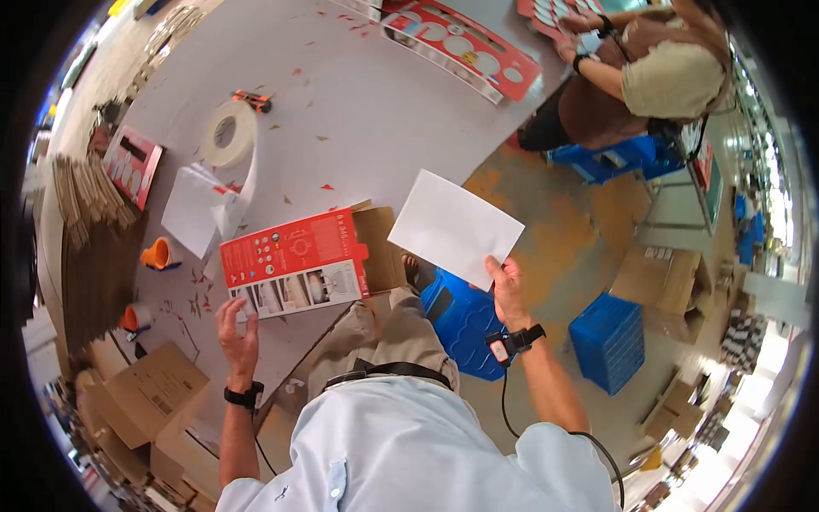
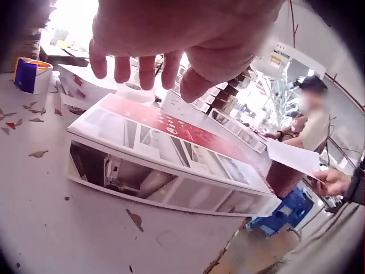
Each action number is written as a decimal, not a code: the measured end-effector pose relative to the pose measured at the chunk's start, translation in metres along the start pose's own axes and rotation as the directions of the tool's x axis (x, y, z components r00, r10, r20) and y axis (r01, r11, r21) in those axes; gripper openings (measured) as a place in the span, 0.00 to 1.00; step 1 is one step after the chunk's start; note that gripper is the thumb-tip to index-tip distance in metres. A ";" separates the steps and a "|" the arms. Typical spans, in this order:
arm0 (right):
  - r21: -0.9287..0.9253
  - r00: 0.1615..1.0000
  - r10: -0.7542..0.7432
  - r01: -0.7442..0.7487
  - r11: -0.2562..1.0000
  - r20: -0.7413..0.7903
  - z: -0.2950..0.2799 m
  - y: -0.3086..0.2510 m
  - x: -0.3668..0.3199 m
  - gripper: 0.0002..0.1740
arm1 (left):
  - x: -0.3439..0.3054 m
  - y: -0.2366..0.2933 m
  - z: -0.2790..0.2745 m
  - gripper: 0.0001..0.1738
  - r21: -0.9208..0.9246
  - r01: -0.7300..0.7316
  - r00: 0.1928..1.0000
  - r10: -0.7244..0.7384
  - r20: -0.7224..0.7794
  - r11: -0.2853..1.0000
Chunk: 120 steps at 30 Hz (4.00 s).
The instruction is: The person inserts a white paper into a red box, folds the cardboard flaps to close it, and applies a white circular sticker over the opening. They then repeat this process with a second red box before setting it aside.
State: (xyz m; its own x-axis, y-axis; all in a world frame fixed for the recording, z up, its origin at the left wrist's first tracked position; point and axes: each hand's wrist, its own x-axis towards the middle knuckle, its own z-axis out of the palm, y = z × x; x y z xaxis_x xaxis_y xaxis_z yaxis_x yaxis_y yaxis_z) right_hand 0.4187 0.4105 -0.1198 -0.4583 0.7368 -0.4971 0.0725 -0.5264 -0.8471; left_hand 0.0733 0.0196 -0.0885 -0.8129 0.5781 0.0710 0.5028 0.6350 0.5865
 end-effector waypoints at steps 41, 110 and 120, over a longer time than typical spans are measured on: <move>-0.228 0.916 0.188 -0.111 0.967 0.355 0.083 0.060 0.109 0.16 | 0.003 -0.052 0.044 0.52 -0.420 0.450 0.889 -0.437 0.134 0.788; -0.343 0.784 0.177 0.049 0.938 0.595 0.211 -0.020 0.056 0.16 | -0.042 -0.014 0.051 0.42 -0.575 0.543 0.789 -0.606 0.099 0.612; -0.082 0.082 -0.002 0.996 -0.025 0.997 0.317 -0.154 -0.070 0.13 | 0.023 0.148 -0.107 0.37 -0.774 -0.210 0.937 -0.102 -0.334 0.597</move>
State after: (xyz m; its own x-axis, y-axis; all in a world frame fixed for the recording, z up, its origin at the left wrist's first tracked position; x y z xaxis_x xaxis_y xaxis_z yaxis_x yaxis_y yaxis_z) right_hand 0.1591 0.3061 0.1050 -0.9205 -0.3614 0.1485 -0.3860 0.7822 -0.4891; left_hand 0.0976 0.0717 0.0861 -0.9114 0.3056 0.2757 0.2437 -0.1394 0.9598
